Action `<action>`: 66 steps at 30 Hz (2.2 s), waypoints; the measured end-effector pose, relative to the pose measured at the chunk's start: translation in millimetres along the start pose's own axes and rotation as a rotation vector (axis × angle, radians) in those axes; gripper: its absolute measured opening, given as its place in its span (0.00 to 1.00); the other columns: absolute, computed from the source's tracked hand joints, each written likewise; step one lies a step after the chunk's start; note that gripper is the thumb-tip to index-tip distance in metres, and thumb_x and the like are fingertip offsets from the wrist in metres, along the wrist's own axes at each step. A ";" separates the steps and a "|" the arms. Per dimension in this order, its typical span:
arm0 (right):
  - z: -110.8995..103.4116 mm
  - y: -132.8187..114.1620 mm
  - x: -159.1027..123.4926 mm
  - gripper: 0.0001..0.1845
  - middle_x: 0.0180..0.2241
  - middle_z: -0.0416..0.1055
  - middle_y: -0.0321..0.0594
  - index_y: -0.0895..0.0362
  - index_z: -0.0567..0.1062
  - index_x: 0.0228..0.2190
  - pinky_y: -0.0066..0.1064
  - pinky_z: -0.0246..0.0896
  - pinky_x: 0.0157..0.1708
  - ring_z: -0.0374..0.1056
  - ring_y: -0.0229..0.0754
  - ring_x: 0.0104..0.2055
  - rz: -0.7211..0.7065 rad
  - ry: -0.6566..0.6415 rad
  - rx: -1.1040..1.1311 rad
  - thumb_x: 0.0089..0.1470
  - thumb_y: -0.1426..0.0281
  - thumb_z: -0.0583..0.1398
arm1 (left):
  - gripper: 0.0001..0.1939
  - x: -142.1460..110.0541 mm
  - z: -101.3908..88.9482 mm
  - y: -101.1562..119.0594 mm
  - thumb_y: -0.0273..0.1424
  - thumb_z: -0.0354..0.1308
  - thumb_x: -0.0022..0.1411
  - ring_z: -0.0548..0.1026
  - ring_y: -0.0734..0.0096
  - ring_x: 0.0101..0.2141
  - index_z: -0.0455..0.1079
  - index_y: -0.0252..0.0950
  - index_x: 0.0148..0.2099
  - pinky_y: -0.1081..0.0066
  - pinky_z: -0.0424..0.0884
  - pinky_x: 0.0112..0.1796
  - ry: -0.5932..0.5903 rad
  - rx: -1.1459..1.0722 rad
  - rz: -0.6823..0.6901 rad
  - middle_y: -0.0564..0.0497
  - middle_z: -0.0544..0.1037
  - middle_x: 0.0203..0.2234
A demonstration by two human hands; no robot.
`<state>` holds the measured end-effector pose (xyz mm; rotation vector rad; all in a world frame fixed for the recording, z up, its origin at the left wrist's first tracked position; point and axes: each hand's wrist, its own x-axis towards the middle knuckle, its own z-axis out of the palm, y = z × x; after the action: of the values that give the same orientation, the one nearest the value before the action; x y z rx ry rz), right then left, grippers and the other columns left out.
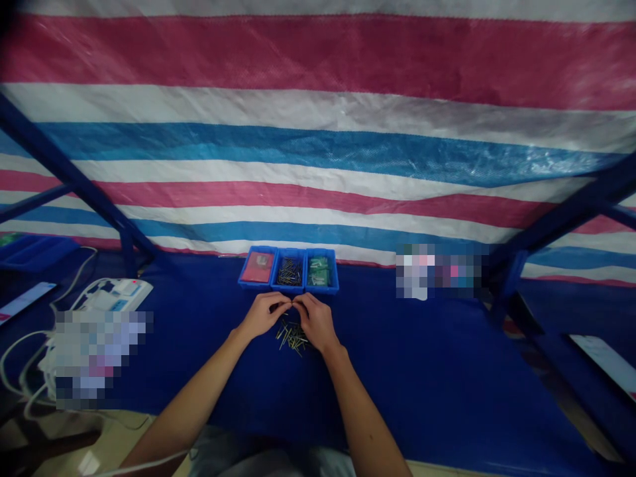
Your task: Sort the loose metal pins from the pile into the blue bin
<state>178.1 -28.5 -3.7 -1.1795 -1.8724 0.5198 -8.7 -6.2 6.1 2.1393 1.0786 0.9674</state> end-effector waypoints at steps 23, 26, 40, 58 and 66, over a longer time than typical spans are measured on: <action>0.5 -0.7 0.6 0.15 0.31 0.74 0.39 0.53 0.72 0.33 0.29 0.59 0.34 0.71 0.41 0.33 0.009 -0.049 -0.119 0.69 0.65 0.50 | 0.13 -0.1 0.8 -1.0 0.36 0.55 0.69 0.71 0.73 0.27 0.77 0.35 0.38 0.73 0.66 0.31 -0.003 0.018 0.009 0.50 0.77 0.29; 1.5 0.6 -0.3 0.19 0.26 0.71 0.37 0.54 0.71 0.28 0.28 0.56 0.29 0.68 0.40 0.28 0.017 -0.036 -0.172 0.69 0.64 0.50 | 0.13 -0.2 1.1 -0.6 0.36 0.55 0.69 0.71 0.73 0.27 0.77 0.35 0.38 0.73 0.66 0.31 -0.004 0.010 0.015 0.50 0.78 0.29; 1.4 2.1 -0.1 0.11 0.38 0.77 0.41 0.52 0.77 0.41 0.33 0.67 0.42 0.74 0.44 0.40 -0.018 0.017 0.018 0.66 0.67 0.54 | 0.13 0.8 -0.4 1.3 0.36 0.54 0.69 0.70 0.73 0.26 0.76 0.34 0.38 0.74 0.65 0.30 0.022 0.000 -0.024 0.50 0.77 0.28; -0.2 0.7 -1.4 0.13 0.33 0.75 0.39 0.53 0.73 0.35 0.30 0.61 0.36 0.72 0.43 0.35 0.002 -0.029 -0.100 0.69 0.65 0.51 | 0.12 -0.2 1.1 -0.4 0.36 0.55 0.69 0.71 0.73 0.27 0.77 0.35 0.39 0.74 0.66 0.31 0.014 -0.001 0.002 0.49 0.78 0.30; -0.1 2.0 -2.1 0.14 0.31 0.75 0.39 0.54 0.74 0.34 0.29 0.60 0.33 0.71 0.41 0.32 0.021 -0.028 -0.094 0.68 0.64 0.52 | 0.13 0.2 1.8 -2.2 0.36 0.55 0.69 0.70 0.74 0.27 0.76 0.34 0.38 0.74 0.65 0.31 0.030 -0.015 -0.003 0.50 0.77 0.29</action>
<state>179.6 -29.4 -6.0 -1.2601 -1.9287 0.4658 -8.1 -5.1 3.5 2.1170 1.0851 1.0063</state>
